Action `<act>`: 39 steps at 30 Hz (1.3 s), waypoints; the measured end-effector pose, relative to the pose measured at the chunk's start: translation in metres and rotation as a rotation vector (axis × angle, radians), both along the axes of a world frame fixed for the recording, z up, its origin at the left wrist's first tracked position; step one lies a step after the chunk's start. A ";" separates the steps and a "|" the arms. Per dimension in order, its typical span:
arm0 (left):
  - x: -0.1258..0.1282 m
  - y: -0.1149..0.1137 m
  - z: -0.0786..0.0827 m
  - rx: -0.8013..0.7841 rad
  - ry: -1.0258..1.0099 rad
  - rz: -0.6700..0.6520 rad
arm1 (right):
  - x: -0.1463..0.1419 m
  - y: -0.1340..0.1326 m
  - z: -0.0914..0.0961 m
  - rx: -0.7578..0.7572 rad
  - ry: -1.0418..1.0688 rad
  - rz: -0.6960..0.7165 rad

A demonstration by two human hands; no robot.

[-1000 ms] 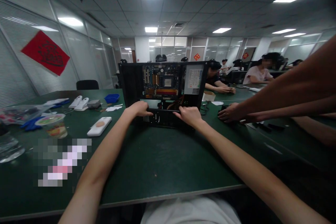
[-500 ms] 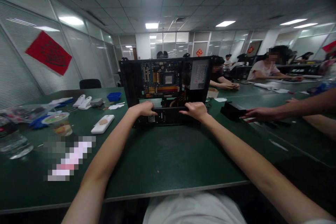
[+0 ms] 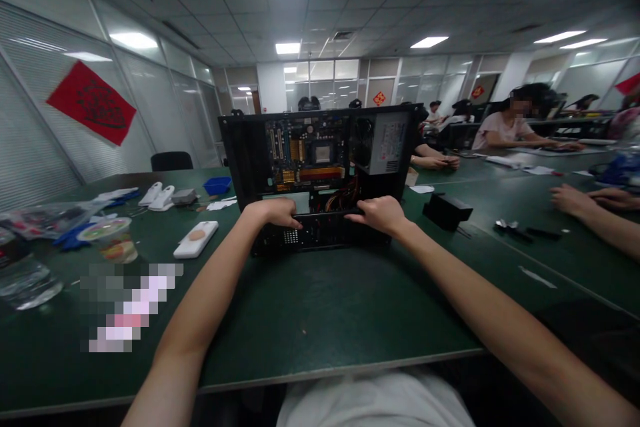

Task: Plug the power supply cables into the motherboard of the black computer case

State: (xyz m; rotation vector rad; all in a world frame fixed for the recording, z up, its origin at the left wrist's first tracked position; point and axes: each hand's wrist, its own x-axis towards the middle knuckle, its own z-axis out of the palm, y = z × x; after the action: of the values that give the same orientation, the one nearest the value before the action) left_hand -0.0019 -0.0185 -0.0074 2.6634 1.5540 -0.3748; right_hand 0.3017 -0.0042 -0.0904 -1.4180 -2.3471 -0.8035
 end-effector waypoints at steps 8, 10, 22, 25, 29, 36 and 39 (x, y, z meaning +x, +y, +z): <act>0.001 -0.013 0.007 -0.044 0.014 -0.013 | -0.020 -0.018 0.031 -0.267 0.095 -0.008; 0.000 -0.015 0.008 -0.073 -0.018 0.019 | -0.031 -0.012 0.035 -0.354 0.253 0.095; -0.007 0.002 -0.002 0.026 -0.294 -0.091 | -0.099 0.037 0.042 -0.863 0.590 0.394; -0.010 0.008 -0.004 0.110 -0.435 -0.109 | -0.085 0.034 0.044 -0.977 0.838 0.453; -0.005 0.010 -0.002 0.147 -0.690 -0.176 | -0.065 0.028 0.053 -1.224 1.123 0.644; 0.011 0.008 0.000 0.022 -0.988 -0.230 | -0.066 0.025 0.055 -1.242 1.309 0.753; 0.013 0.010 -0.003 0.087 -1.008 -0.206 | -0.067 0.027 0.053 -1.221 1.348 0.748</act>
State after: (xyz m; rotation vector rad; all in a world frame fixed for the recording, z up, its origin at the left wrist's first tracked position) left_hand 0.0114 -0.0084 -0.0102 2.3748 0.9657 0.9104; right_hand 0.2350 0.0225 -0.0369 -0.6308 -1.7122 1.5116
